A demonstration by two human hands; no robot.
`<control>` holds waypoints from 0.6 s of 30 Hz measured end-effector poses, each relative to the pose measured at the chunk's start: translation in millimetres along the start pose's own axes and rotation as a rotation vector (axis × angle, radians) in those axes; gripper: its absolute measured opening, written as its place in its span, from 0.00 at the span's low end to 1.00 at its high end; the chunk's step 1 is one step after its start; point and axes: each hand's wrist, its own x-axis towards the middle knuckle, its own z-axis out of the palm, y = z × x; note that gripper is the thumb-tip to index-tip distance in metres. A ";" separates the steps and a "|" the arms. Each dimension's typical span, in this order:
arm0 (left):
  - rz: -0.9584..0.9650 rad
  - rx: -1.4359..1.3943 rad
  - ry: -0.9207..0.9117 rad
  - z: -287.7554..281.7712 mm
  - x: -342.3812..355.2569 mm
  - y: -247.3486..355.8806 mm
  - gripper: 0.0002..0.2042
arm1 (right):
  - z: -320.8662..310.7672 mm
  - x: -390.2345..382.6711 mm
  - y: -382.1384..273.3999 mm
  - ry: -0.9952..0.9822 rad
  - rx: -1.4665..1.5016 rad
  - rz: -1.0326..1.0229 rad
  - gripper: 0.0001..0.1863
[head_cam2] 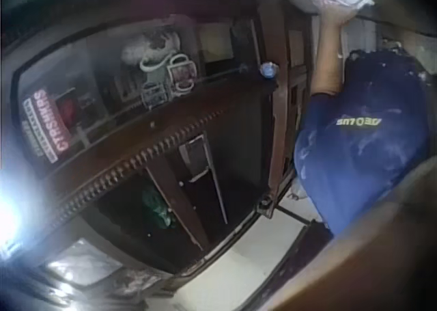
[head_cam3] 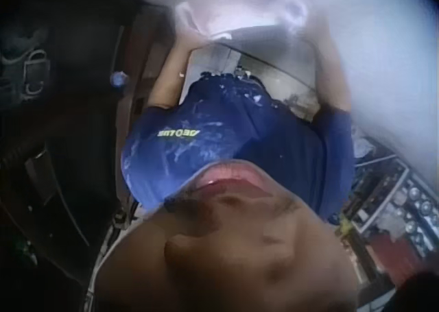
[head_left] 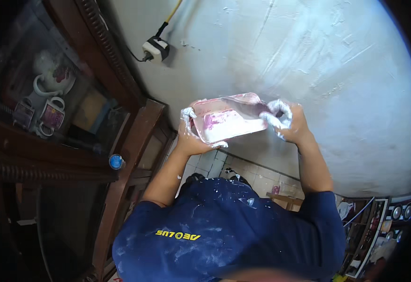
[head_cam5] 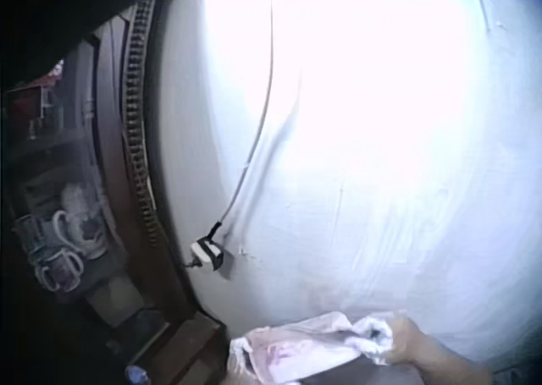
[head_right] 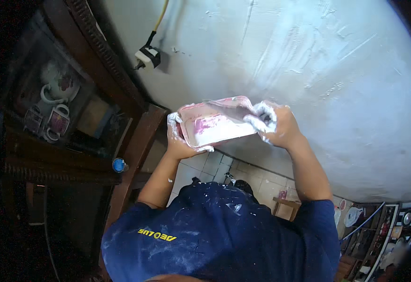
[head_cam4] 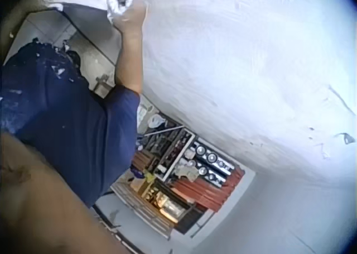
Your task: The person applies wall filler from a plastic container onto a wall using a putty knife spreader tool.
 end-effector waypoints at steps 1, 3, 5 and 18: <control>-0.013 -0.005 -0.006 -7.2 2.8 -0.8 0.53 | -0.5 0.6 -3.6 -0.002 0.002 0.015 0.06; 0.103 0.056 0.032 -19.1 6.9 0.6 0.54 | -7.3 8.0 -17.5 -0.064 -0.194 -0.247 0.07; 0.102 0.109 0.000 -30.8 16.5 7.3 0.53 | -10.4 21.3 -20.8 -0.104 -0.337 -0.312 0.11; 0.061 -0.063 0.050 -45.1 14.1 4.8 0.52 | 9.7 26.2 -20.7 -0.122 -0.306 -0.151 0.14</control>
